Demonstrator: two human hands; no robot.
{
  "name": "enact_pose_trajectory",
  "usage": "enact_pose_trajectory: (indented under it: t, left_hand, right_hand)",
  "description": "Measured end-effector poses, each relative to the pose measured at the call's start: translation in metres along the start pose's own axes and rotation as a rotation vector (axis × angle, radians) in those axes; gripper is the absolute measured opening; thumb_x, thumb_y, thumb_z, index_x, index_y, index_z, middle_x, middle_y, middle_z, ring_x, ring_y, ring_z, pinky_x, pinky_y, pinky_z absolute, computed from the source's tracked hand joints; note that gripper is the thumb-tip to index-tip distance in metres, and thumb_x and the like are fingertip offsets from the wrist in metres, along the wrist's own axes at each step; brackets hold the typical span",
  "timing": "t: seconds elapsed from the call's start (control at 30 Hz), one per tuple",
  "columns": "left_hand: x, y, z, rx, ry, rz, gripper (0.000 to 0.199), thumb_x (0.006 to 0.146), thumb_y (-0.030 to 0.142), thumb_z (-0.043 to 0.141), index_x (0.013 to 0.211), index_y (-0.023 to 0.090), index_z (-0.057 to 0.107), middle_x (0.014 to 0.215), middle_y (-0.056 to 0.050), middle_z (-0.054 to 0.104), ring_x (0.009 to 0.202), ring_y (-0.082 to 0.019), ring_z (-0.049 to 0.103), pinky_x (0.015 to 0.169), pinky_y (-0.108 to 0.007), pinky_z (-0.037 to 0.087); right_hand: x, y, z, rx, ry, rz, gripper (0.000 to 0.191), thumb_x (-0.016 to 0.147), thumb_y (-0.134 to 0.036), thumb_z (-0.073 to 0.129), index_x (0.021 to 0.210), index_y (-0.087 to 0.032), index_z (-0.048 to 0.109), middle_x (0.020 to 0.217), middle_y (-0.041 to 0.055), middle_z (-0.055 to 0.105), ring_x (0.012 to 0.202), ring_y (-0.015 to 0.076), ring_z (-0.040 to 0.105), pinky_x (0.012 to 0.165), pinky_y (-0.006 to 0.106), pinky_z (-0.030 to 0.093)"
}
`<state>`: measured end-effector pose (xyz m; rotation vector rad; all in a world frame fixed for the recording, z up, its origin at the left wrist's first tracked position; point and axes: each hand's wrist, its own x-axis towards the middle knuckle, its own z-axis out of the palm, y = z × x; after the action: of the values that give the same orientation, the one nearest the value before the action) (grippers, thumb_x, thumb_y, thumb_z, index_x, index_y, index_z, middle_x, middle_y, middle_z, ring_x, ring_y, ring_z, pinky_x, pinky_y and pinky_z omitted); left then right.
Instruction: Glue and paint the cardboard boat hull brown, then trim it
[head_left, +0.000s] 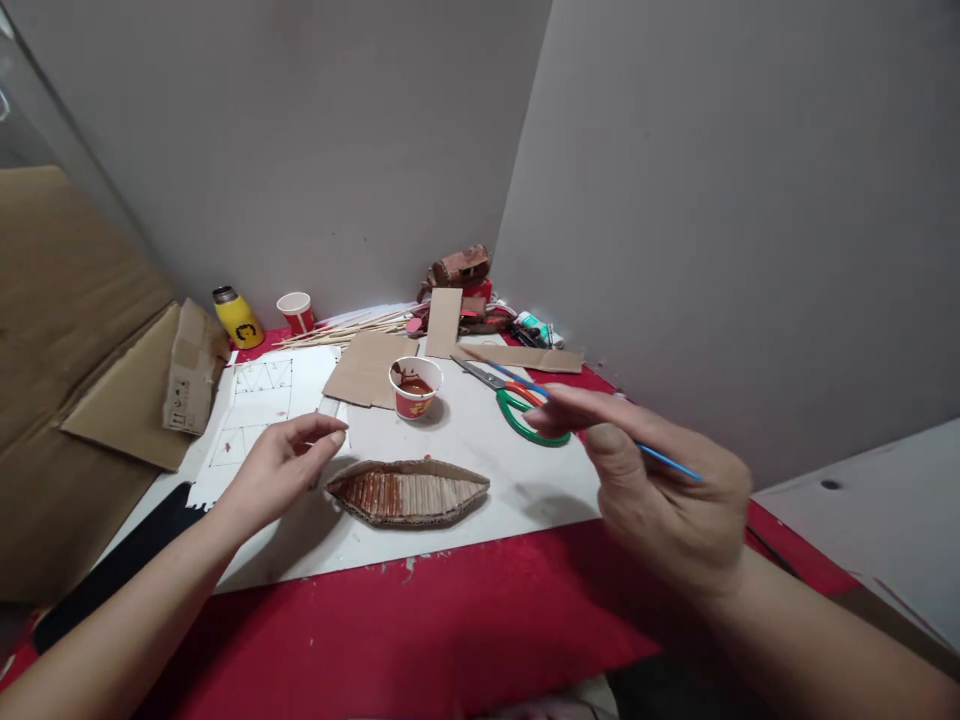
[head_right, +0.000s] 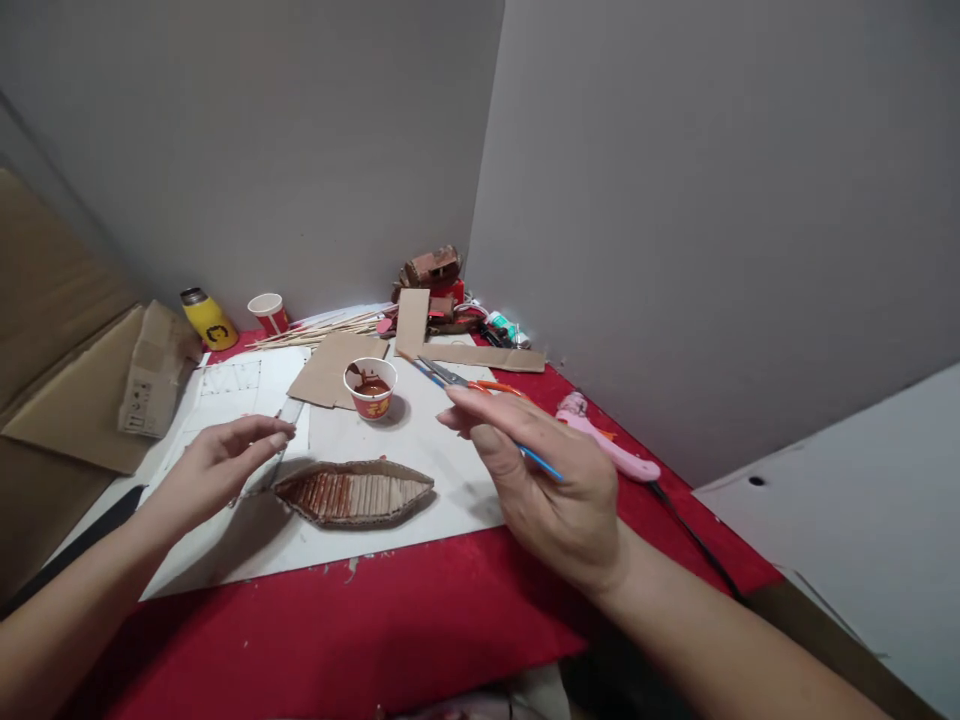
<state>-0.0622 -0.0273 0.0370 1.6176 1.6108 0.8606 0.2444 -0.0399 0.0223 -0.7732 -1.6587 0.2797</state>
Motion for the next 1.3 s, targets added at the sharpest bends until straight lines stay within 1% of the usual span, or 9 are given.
enact_pose_trajectory:
  t: [0.17,0.27,0.33,0.5,0.67,0.8,0.97,1.13,1.3]
  left_hand:
    - [0.048,0.003,0.008,-0.041,-0.048,0.047,0.027,0.079,0.042,0.067,0.088,0.017,0.072,0.090,-0.007,0.075,0.084,-0.023,0.067,0.080,-0.037,0.051]
    - [0.073,-0.004,0.013,-0.058,-0.077,0.090,0.036,0.077,0.041,0.070,0.102,0.016,0.070,0.102,-0.011,0.074,0.096,-0.026,0.068,0.089,-0.043,0.051]
    - [0.085,-0.010,0.019,-0.074,-0.130,0.117,0.051,0.074,0.039,0.074,0.118,0.015,0.065,0.115,-0.015,0.071,0.106,-0.029,0.066,0.093,-0.045,0.051]
    - [0.104,-0.020,0.043,-0.139,-0.278,0.191,0.086,0.069,0.030,0.080,0.144,0.018,0.039,0.136,-0.021,0.060,0.121,-0.032,0.061,0.100,-0.049,0.048]
    - [0.112,-0.023,0.063,-0.188,-0.325,0.275,0.082,0.071,0.024,0.079,0.142,0.019,0.038,0.137,-0.016,0.060,0.120,-0.029,0.061,0.103,-0.047,0.046]
    - [0.114,-0.020,0.068,-0.187,-0.313,0.308,0.070,0.072,0.022,0.078,0.134,0.020,0.047,0.126,-0.011,0.066,0.110,-0.027,0.065,0.097,-0.044,0.049]
    - [0.115,-0.017,0.070,-0.180,-0.300,0.321,0.051,0.072,0.022,0.077,0.119,0.018,0.058,0.115,-0.009,0.070,0.101,-0.025,0.067,0.092,-0.042,0.052]
    - [0.116,-0.022,0.073,-0.176,-0.283,0.324,0.054,0.073,0.024,0.078,0.123,0.019,0.058,0.117,-0.010,0.070,0.101,-0.026,0.068,0.091,-0.042,0.053]
    - [0.117,-0.024,0.073,-0.158,-0.260,0.323,0.059,0.072,0.025,0.080,0.126,0.019,0.057,0.119,-0.010,0.070,0.104,-0.027,0.067,0.093,-0.042,0.052]
  right_hand:
    - [0.044,0.021,0.014,-0.023,-0.068,-0.074,0.018,0.097,-0.020,0.056,0.102,-0.026,0.072,0.087,0.0011,0.069,0.077,0.0144,0.064,0.066,0.028,0.051]
    - [0.064,0.037,0.026,-0.073,-0.105,-0.038,0.017,0.097,-0.021,0.055,0.086,-0.021,0.068,0.077,0.0012,0.067,0.070,0.0139,0.063,0.065,0.028,0.049]
    - [0.073,0.046,0.036,-0.102,-0.179,-0.028,0.017,0.095,-0.021,0.057,0.080,-0.020,0.066,0.076,0.0018,0.068,0.069,0.0148,0.063,0.064,0.028,0.048]
    - [0.085,0.062,0.060,-0.177,-0.423,0.003,0.015,0.094,-0.020,0.055,0.083,-0.017,0.065,0.077,0.0035,0.070,0.068,0.0159,0.062,0.064,0.028,0.046]
    - [0.086,0.068,0.074,-0.243,-0.614,0.053,0.013,0.094,-0.017,0.053,0.088,-0.016,0.065,0.078,0.0048,0.069,0.069,0.0170,0.060,0.067,0.029,0.044]
    - [0.085,0.070,0.078,-0.252,-0.687,0.099,0.013,0.091,-0.014,0.055,0.086,-0.017,0.066,0.084,0.0073,0.073,0.074,0.0190,0.065,0.069,0.030,0.045]
    - [0.085,0.066,0.072,-0.181,-0.630,0.115,0.014,0.092,-0.016,0.054,0.089,-0.019,0.068,0.083,0.0039,0.074,0.073,0.0168,0.065,0.069,0.028,0.046]
    - [0.079,0.067,0.059,-0.099,-0.420,0.141,0.015,0.093,-0.024,0.054,0.084,-0.019,0.066,0.076,0.0020,0.070,0.069,0.0152,0.063,0.065,0.027,0.048]
    - [0.067,0.074,0.053,-0.026,-0.207,0.224,0.022,0.094,-0.034,0.055,0.081,-0.018,0.063,0.065,0.0008,0.064,0.055,0.0134,0.060,0.051,0.025,0.046]
